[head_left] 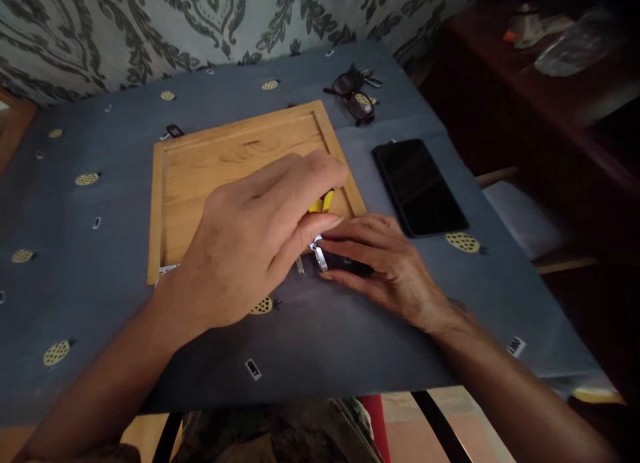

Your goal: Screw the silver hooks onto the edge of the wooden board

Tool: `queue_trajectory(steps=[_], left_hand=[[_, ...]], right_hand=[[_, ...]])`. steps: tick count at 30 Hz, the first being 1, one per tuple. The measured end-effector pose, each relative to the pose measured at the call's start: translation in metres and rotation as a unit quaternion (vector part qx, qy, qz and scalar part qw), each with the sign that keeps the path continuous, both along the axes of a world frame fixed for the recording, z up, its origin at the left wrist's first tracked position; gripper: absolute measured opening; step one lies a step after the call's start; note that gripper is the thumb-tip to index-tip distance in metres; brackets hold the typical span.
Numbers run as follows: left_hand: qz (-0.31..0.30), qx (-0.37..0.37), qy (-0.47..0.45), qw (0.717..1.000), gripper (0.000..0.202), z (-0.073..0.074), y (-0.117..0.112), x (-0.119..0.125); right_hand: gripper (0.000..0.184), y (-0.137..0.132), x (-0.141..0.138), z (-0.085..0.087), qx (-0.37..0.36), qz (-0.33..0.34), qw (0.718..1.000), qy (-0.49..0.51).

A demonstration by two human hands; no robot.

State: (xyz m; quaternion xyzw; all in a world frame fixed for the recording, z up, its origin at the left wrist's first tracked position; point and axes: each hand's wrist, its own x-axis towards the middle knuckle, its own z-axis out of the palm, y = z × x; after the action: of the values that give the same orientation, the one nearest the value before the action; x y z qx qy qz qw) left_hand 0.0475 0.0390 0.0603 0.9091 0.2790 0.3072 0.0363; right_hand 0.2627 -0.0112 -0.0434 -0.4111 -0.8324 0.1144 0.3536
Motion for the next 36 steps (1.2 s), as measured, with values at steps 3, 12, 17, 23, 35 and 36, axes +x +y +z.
queue_trajectory(steps=[3, 12, 17, 23, 35, 36], left_hand=[[0.011, -0.013, 0.016, 1.0, 0.005, 0.001, -0.001, 0.002], [-0.003, -0.052, -0.012, 0.999, 0.013, -0.006, -0.004, 0.004], [-0.08, -0.129, 0.021, 0.988, 0.039, 0.001, -0.001, -0.005], [-0.077, -0.147, 0.016, 0.986, 0.033, 0.003, 0.004, -0.01], [-0.084, -0.088, 0.02, 0.992, 0.027, -0.001, 0.004, -0.006], [-0.084, -0.107, 0.038, 0.99, 0.031, 0.002, 0.004, -0.009]], right_hand=[[0.028, 0.0, -0.001, 0.0, 0.007, -0.004, 1.0, -0.008], [0.028, 0.0, -0.001, -0.001, 0.01, -0.001, 1.0, -0.008], [0.028, 0.0, -0.001, 0.0, -0.003, 0.005, 1.0, -0.002], [0.028, 0.0, 0.0, -0.001, -0.013, -0.001, 1.0, -0.002], [0.028, 0.0, -0.001, -0.001, -0.018, -0.015, 1.0, -0.004], [0.028, 0.0, -0.001, -0.001, -0.025, -0.014, 1.0, -0.001]])
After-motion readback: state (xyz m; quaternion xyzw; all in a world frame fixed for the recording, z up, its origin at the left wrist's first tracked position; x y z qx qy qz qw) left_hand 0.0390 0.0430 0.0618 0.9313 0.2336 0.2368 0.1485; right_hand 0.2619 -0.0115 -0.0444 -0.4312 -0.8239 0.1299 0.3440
